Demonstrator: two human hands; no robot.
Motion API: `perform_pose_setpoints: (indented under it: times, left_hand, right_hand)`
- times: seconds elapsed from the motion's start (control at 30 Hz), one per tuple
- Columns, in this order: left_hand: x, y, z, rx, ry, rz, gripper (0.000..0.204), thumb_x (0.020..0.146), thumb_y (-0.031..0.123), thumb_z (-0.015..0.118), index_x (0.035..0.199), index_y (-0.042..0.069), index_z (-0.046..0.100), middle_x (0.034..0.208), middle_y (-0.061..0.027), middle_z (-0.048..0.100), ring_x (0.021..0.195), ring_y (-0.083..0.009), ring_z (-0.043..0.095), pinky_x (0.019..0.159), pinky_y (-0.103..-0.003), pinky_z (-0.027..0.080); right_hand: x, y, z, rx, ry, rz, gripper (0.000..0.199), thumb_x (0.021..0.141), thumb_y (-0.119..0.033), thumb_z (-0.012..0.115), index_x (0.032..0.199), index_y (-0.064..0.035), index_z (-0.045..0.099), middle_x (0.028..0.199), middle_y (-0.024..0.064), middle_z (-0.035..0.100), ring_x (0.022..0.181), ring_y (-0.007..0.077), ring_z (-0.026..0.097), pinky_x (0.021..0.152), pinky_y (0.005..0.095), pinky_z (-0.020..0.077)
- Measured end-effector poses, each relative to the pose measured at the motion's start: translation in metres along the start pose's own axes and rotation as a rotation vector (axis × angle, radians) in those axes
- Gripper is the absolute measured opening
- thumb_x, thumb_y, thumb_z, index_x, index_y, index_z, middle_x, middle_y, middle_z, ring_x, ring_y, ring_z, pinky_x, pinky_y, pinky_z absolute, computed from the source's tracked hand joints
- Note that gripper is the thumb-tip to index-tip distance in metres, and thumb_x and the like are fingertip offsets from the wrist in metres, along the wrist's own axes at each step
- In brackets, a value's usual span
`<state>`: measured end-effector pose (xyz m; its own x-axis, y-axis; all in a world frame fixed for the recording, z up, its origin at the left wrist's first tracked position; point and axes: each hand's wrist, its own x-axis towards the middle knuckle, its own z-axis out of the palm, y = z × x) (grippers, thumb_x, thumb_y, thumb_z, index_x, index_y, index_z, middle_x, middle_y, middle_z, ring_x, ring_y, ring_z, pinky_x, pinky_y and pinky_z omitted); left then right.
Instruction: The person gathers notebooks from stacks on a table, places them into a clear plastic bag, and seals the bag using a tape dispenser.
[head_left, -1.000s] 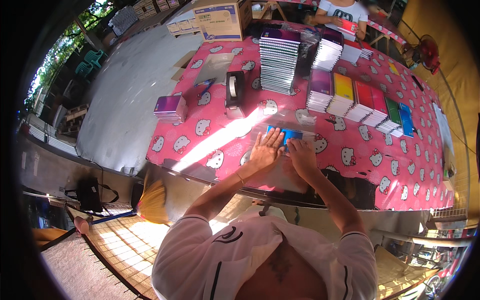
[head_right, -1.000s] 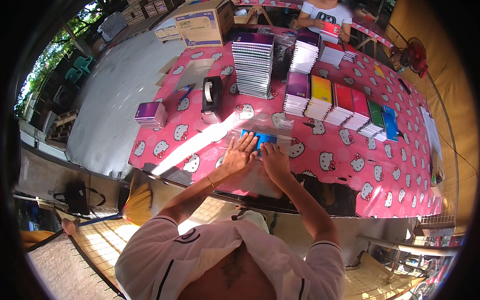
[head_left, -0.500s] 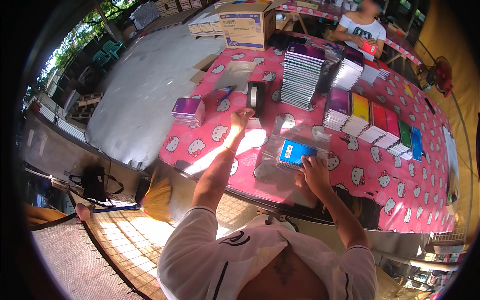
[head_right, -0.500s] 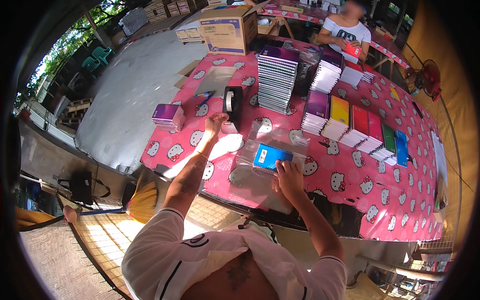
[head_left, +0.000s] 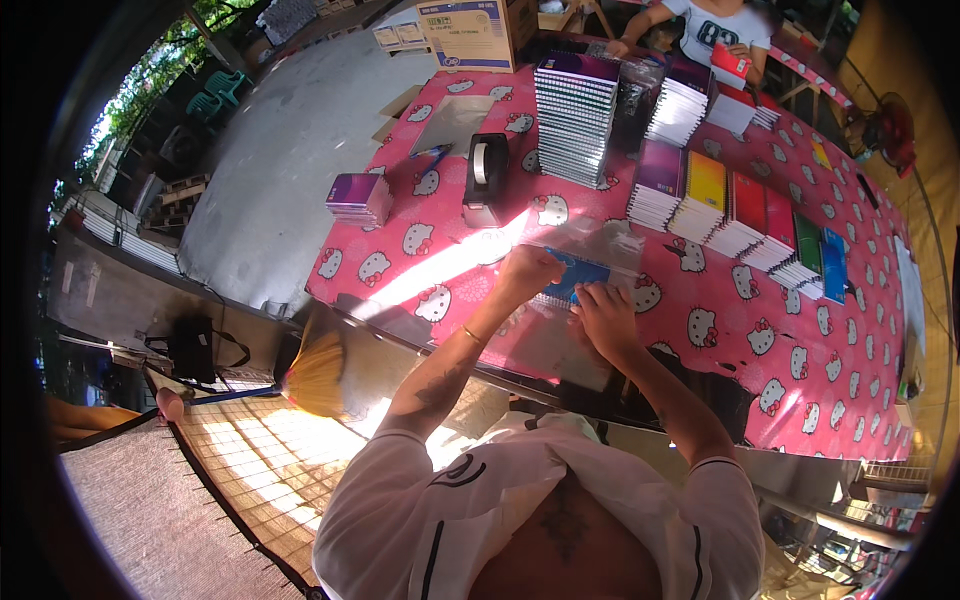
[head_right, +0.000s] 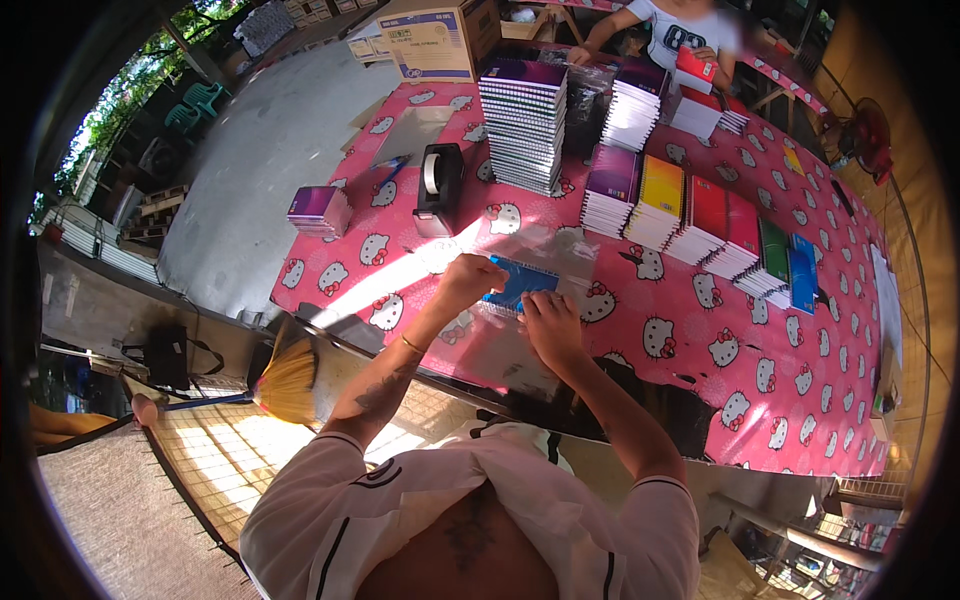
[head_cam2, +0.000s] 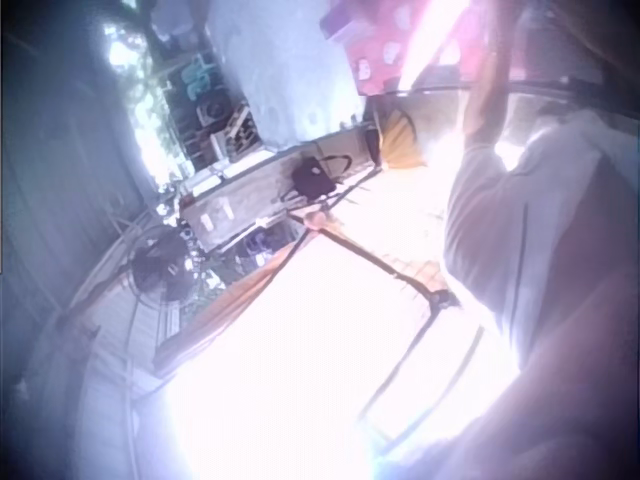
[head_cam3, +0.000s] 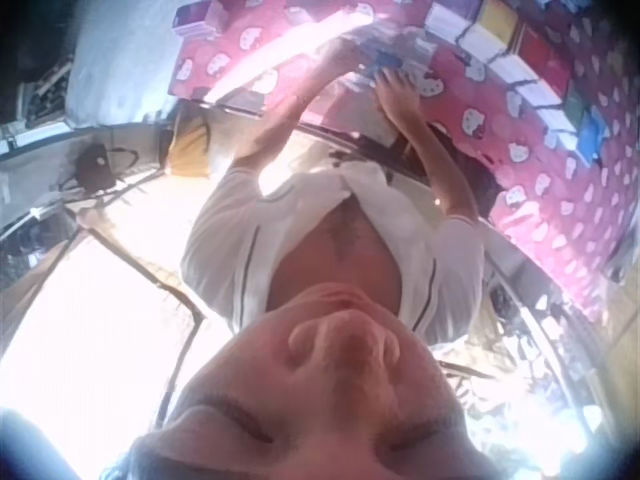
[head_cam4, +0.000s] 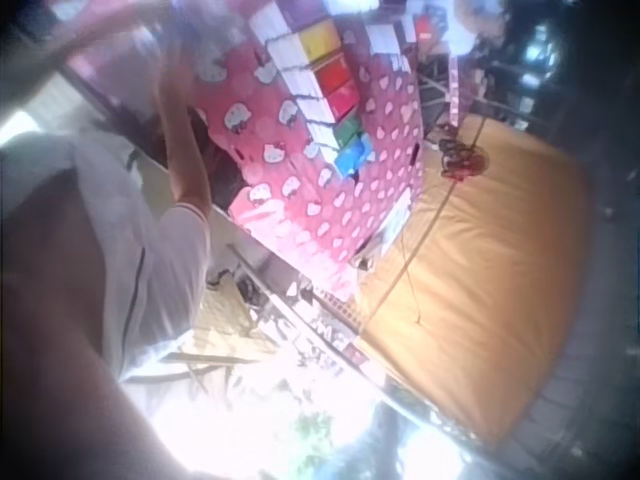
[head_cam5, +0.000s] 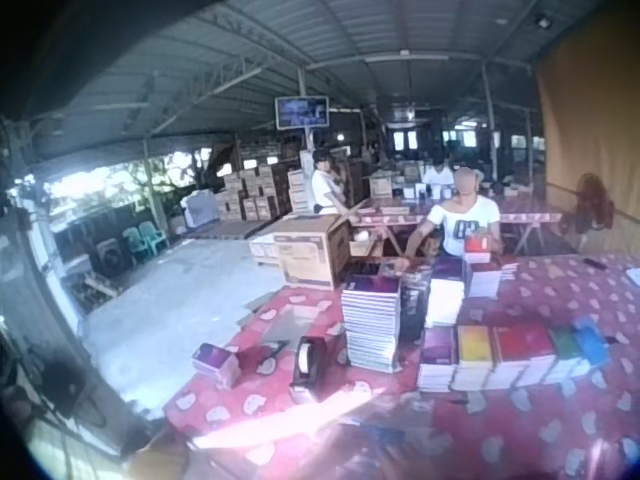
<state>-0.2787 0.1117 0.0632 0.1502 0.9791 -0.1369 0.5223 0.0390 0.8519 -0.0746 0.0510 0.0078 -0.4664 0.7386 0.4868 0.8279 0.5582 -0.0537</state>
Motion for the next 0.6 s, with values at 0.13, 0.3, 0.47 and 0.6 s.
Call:
perform_pose_setpoints:
  times: [0.13,0.3,0.47,0.6]
  left_hand:
    - [0.006,-0.003,0.03,0.584,0.002,-0.115,0.042,0.088,0.043,0.068,0.087,0.002,0.075,0.08,-0.0146,0.074,0.082,-0.0298,0.073,0.078,-0.042,0.057]
    - [-0.006,0.003,0.02,0.736,-0.063,-0.118,0.063,0.081,0.068,0.066,0.101,0.009,0.072,0.096,-0.0183,0.073,0.096,-0.0357,0.07,0.085,-0.049,0.054]
    - [-0.028,-0.025,0.008,0.764,0.106,0.151,0.06,0.077,0.064,0.073,0.1,0.009,0.067,0.093,-0.016,0.072,0.09,-0.0336,0.07,0.08,-0.049,0.054]
    - [-0.009,-0.087,-0.066,0.325,0.759,0.09,0.048,0.079,0.041,0.082,0.101,0.005,0.059,0.081,-0.0115,0.062,0.08,-0.0275,0.066,0.07,-0.043,0.052]
  right_hand:
    - [0.004,-0.003,-0.002,0.068,0.033,-0.037,0.036,0.081,-0.027,0.07,0.112,-0.0092,0.065,0.101,0.0033,0.059,0.101,0.0209,0.059,0.089,0.0384,0.0404]
    - [0.007,0.0,-0.016,0.089,-0.02,0.0,0.045,0.082,-0.037,0.072,0.117,-0.0086,0.065,0.105,0.0056,0.057,0.103,0.0242,0.057,0.09,0.0415,0.0396]
    - [0.02,0.008,-0.011,0.111,-0.077,-0.005,0.047,0.089,-0.042,0.067,0.124,-0.012,0.064,0.109,0.0082,0.056,0.104,0.0278,0.055,0.09,0.044,0.04]
    - [0.033,0.038,0.009,0.271,-0.092,0.083,0.047,0.092,-0.041,0.064,0.132,-0.0173,0.06,0.123,0.0092,0.057,0.114,0.0346,0.055,0.099,0.0488,0.0415]
